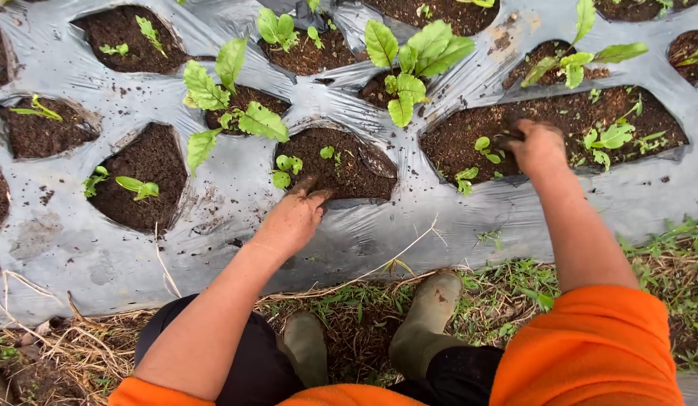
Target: The person kneels on the ground and removes small weeds by hand from around young plants growing in holes in a plastic sheet. The person pulls the weeds from the soil and discards them to the side.
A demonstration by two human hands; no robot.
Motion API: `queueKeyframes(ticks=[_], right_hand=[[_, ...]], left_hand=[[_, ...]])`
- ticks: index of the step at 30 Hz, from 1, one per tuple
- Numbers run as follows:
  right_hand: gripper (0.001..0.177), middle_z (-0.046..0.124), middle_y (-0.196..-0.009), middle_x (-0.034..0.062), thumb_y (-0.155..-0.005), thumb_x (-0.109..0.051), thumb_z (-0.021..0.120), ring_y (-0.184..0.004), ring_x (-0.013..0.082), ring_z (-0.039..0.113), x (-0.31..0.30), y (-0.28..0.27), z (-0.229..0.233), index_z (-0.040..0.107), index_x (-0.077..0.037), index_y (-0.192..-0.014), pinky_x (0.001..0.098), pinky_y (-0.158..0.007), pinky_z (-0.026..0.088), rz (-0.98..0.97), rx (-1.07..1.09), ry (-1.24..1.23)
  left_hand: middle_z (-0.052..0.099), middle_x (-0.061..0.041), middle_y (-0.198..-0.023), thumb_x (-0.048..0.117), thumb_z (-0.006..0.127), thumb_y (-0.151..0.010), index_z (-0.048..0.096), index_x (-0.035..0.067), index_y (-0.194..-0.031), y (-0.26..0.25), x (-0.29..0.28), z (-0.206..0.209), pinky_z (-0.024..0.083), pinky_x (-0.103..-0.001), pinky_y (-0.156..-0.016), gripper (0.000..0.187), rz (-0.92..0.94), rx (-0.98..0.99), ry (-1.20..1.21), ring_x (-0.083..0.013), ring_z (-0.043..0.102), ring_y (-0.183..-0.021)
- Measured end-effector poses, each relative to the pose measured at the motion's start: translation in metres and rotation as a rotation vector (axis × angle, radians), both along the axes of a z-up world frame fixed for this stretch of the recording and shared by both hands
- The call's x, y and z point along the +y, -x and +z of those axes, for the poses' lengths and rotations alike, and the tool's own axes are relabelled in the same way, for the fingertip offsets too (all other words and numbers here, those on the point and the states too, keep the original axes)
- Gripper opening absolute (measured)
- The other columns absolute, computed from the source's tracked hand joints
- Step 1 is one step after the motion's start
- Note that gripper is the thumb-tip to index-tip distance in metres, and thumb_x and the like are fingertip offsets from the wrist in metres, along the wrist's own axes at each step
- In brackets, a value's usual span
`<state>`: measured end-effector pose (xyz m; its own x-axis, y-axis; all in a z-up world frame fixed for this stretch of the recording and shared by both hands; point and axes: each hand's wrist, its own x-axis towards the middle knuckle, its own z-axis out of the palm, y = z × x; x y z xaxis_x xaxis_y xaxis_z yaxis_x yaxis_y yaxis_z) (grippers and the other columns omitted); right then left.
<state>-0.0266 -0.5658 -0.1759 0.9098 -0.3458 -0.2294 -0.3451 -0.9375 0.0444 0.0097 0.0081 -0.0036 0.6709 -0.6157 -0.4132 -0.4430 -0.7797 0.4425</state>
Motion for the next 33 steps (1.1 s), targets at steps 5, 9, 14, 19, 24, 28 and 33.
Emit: queueKeyframes(ticks=[5,9,14,19,24,28,33], right_hand=[[0.025,0.076,-0.094,0.0184,-0.095,-0.035,0.076,-0.085,0.0369,0.077,0.037,-0.037,-0.009,0.083,-0.013,-0.106,0.0523,-0.070,0.064,0.220,0.181,0.284],[0.040,0.074,-0.118,0.0306,-0.089,-0.023,0.075,-0.110,0.0522,0.068,0.101,-0.014,0.160,0.076,-0.008,-0.126,0.0617,-0.094,0.055,-0.023,0.111,-0.273],[0.034,0.070,-0.124,0.0172,-0.104,-0.016,0.064,-0.090,0.0306,0.062,0.127,-0.017,0.244,0.068,-0.019,-0.137,0.0472,-0.085,0.051,-0.336,0.309,-0.448],[0.055,0.071,-0.121,0.0339,-0.094,-0.033,0.076,-0.114,0.0499,0.069,0.092,0.006,0.094,0.066,-0.003,-0.139,0.0628,-0.093,0.057,-0.052,0.355,-0.153],[0.055,0.075,-0.116,0.0286,-0.089,-0.037,0.079,-0.112,0.0472,0.070,0.050,-0.004,0.070,0.071,-0.010,-0.137,0.0592,-0.093,0.056,-0.091,0.171,-0.238],[0.049,0.072,-0.107,0.0347,-0.095,-0.033,0.082,-0.097,0.0497,0.073,0.067,-0.006,0.084,0.072,-0.001,-0.131,0.0572,-0.083,0.062,-0.065,0.046,0.011],[0.039,0.069,-0.114,0.0277,-0.090,-0.022,0.084,-0.097,0.0446,0.074,0.065,-0.005,0.026,0.073,-0.009,-0.125,0.0567,-0.078,0.064,0.039,0.133,0.074]], left_hand=[[0.069,-0.033,-0.121,0.020,0.057,-0.102,0.068,0.007,-0.133,0.003,-0.017,0.032,0.058,-0.049,-0.100,0.036,0.040,0.020,0.032,-0.0444,0.064,-0.123],[0.074,-0.027,-0.112,0.019,0.057,-0.102,0.067,0.008,-0.133,0.004,-0.010,0.007,0.061,-0.048,-0.092,0.035,-0.076,-0.088,0.035,-0.0423,0.068,-0.119],[0.040,-0.030,-0.156,0.013,0.048,-0.099,0.059,0.016,-0.145,-0.003,-0.002,-0.028,0.042,-0.046,-0.111,0.047,0.060,0.042,0.046,-0.0370,0.049,-0.140],[0.070,-0.029,-0.123,0.022,0.057,-0.102,0.066,0.013,-0.137,0.002,0.000,-0.022,0.057,-0.050,-0.099,0.038,0.008,-0.039,0.050,-0.0423,0.064,-0.125],[0.074,-0.026,-0.117,0.019,0.058,-0.100,0.067,0.009,-0.134,0.000,0.008,0.007,0.056,-0.048,-0.100,0.037,-0.018,-0.103,0.065,-0.0407,0.063,-0.128],[0.072,-0.028,-0.118,0.020,0.058,-0.100,0.067,0.012,-0.135,0.000,0.010,-0.006,0.057,-0.050,-0.098,0.037,0.038,-0.072,0.105,-0.0426,0.063,-0.124],[0.073,-0.031,-0.110,0.015,0.060,-0.099,0.069,0.004,-0.131,-0.001,0.010,-0.009,0.058,-0.054,-0.095,0.035,0.016,-0.119,0.137,-0.0464,0.066,-0.118]])
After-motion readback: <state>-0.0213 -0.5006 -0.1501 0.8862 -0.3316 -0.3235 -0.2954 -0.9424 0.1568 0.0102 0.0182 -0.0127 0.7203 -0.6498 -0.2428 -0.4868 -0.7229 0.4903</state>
